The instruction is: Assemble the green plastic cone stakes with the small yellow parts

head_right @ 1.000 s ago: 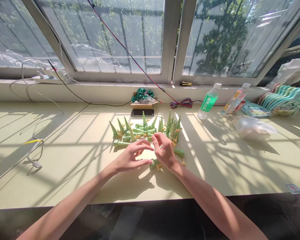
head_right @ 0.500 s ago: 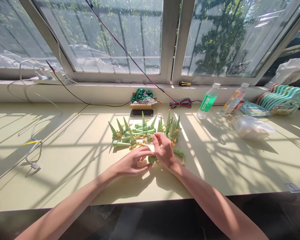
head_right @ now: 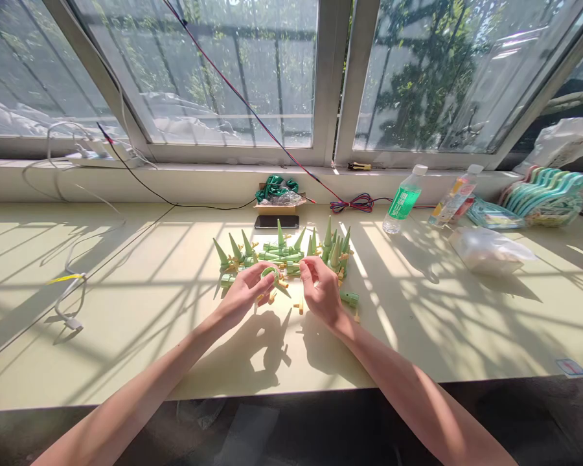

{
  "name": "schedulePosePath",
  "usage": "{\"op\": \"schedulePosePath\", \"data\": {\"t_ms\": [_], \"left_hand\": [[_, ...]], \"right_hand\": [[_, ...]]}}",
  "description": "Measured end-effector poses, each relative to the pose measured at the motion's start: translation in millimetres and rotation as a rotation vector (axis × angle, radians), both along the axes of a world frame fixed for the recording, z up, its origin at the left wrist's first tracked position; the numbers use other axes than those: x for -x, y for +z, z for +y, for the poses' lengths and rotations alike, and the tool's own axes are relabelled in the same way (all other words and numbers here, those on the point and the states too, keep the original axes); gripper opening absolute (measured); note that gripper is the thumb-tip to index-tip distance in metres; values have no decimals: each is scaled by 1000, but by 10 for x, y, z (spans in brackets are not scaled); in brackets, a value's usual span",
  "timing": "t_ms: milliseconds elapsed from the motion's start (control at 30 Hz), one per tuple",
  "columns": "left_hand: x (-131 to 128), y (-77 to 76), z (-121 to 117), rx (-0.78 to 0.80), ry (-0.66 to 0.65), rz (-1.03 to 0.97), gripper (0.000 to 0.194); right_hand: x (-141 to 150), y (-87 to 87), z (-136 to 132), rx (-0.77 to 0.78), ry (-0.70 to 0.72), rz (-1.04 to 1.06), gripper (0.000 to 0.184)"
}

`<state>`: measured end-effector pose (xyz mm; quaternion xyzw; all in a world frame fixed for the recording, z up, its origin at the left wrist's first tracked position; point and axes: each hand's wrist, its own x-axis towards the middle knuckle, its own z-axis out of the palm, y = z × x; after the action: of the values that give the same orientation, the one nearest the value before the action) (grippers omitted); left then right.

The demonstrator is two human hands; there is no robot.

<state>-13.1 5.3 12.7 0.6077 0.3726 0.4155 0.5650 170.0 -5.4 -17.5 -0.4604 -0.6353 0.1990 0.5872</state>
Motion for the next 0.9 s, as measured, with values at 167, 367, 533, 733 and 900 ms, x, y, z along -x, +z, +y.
{"op": "schedulePosePath", "data": {"t_ms": [167,367,533,733,900], "left_hand": [[-27,-45,41,80,7,-133,50],[-28,-63,70,85,16,-129,53],[-4,-49,55,98,-28,-158,49],[16,-24,41,157,-88,-120,50],[22,0,14,151,-104,-77,48]], "right_hand": [[-8,-13,6,3,5,-4,20],[-14,-17,7,7,20,-9,18],[-14,-16,8,10,28,-4,17],[-13,-1,6,3,37,3,16],[-17,9,3,5,49,0,17]]}}
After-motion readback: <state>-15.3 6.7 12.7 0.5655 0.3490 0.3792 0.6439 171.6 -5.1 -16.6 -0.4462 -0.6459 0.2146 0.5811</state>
